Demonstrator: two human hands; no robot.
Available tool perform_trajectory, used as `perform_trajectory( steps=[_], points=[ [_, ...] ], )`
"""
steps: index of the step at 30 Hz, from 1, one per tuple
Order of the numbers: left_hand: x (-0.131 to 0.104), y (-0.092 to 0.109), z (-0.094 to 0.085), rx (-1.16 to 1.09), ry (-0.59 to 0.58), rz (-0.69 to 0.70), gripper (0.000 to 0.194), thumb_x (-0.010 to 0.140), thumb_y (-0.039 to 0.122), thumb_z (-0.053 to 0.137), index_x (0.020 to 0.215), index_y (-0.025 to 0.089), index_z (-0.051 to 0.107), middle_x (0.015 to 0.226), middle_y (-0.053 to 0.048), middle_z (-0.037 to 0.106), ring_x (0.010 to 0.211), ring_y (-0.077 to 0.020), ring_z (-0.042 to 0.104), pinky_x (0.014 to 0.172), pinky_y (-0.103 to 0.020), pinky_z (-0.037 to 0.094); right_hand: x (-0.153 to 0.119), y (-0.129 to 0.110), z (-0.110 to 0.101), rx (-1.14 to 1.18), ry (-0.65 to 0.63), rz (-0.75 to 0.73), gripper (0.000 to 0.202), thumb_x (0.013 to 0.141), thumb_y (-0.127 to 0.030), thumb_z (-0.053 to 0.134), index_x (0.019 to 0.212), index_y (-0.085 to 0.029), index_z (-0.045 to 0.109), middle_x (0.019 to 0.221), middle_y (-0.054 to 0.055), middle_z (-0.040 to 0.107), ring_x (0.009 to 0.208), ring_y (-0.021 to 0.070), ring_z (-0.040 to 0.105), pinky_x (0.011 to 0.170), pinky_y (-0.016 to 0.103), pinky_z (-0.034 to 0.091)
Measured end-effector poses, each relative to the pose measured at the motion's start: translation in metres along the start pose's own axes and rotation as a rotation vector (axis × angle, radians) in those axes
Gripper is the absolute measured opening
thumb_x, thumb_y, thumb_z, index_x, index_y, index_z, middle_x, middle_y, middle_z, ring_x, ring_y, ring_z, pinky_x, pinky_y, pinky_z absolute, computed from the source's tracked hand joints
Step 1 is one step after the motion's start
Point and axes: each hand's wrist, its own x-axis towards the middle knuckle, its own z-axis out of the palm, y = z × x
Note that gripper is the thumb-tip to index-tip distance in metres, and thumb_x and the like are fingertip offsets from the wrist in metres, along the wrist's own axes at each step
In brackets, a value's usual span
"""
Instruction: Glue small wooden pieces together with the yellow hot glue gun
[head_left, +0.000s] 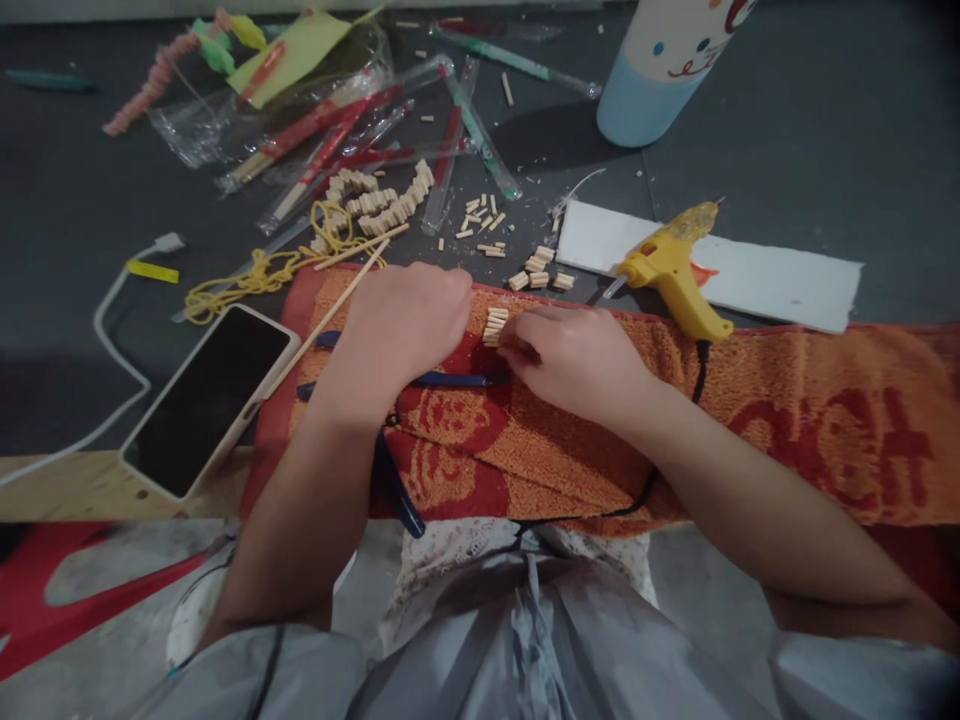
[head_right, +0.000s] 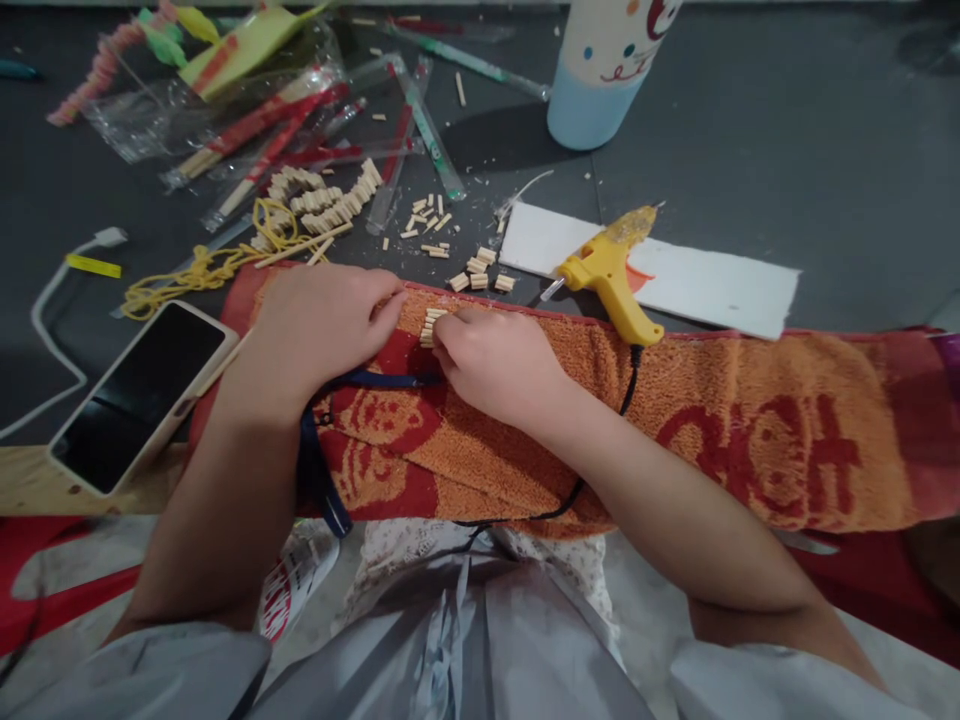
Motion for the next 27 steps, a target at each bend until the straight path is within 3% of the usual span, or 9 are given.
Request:
perform_trajectory(
  steps=[16, 27],
  points=[
    [0.0003, 0.0003, 0.0005, 0.022, -0.004, -0.022, 0.037, 0.093, 0.029, 0.035, 0.101, 0.017, 0.069, 0.091, -0.012, 0.072, 0.091, -0.0256, 0.067, 0.078, -0.034, 0.046, -0.0011, 0.0013, 0.0022, 0.102, 0.025, -0.011, 0.019, 0.087, -0.019, 0.051, 0.090, -0.015, 0.069, 0.091, 0.008, 0.075, 0.080, 0.0224, 0.067, 0.063, 0.031, 0.038],
    [-0.0001, -0.0014, 0.0010, 0.013, 0.008, -0.004, 0.037, 0.092, 0.029, 0.035, 0.102, 0.018, 0.069, 0.092, -0.013, 0.072, 0.089, -0.0258, 0.067, 0.075, -0.035, 0.046, -0.0012, -0.0005, -0.0010, 0.053, 0.016, 0.023, 0.021, 0.089, -0.022, 0.049, 0.088, -0.015, 0.068, 0.086, 0.010, 0.073, 0.074, 0.0212, 0.064, 0.060, 0.030, 0.034]
  ],
)
